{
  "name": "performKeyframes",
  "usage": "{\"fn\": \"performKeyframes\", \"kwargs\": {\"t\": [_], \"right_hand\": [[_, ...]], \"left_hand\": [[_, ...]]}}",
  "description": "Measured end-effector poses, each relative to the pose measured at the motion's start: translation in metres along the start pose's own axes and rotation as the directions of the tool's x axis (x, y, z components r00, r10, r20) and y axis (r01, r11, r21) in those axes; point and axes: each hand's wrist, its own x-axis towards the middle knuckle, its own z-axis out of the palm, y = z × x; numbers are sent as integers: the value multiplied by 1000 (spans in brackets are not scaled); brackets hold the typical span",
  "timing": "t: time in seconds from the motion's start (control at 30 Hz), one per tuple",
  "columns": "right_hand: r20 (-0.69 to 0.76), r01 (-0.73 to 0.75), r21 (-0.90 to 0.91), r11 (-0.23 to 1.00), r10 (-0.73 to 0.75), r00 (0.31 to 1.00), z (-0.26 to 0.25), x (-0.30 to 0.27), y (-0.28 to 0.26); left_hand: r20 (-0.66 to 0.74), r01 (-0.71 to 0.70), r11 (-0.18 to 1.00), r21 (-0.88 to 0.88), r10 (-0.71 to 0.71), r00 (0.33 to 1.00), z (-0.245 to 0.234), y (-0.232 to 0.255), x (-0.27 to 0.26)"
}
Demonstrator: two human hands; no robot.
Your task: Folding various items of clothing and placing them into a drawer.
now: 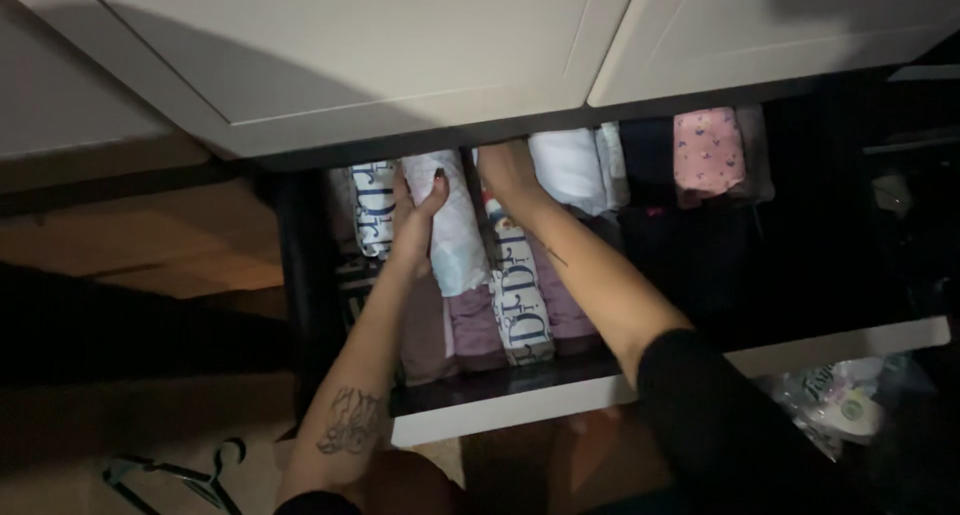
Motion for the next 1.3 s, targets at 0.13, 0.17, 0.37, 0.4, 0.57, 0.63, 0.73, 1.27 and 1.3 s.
{"fn": "performKeyframes", "kwargs": {"t": [0.13, 0.17, 0.37, 0.4, 0.57, 0.63, 0.73, 1.27, 1.3], "right_hand": [[167, -38, -13, 999, 40, 985, 43, 13, 42], [228, 34, -85, 996, -14, 974, 55, 6, 53], [326, -63, 119, 991, 21, 945, -122, -8, -38], [336, -76, 110, 991, 35, 941, -147, -18, -44], [759, -675, 330, 660, 240, 605, -205, -60, -46], [794, -774, 429, 466, 215, 569, -200, -78, -38], [791, -812, 548, 201, 189, 581, -207, -90, -24], [915, -915, 148, 376, 298, 270, -236, -178, 186], [913, -915, 150, 376, 302, 273, -231, -179, 188]], "left_hand": [[43, -40, 995, -92, 45, 998, 4, 3, -1], [68, -50, 989, -137, 60, 996, 4, 2, -9], [30, -31, 976, 216, 26, 999, 0, 8, -17], [38, -17, 977, 212, 9, 999, 4, 27, -36], [246, 209, 972, -106, -178, 953, 34, 84, -90], [295, 162, 970, -179, -104, 950, 67, 49, -89], [329, 75, 971, -228, 4, 944, 109, 12, -86], [380, -147, 926, 349, 4, 925, 293, -297, -26], [384, -151, 925, 347, 7, 923, 289, -283, -32]]}}
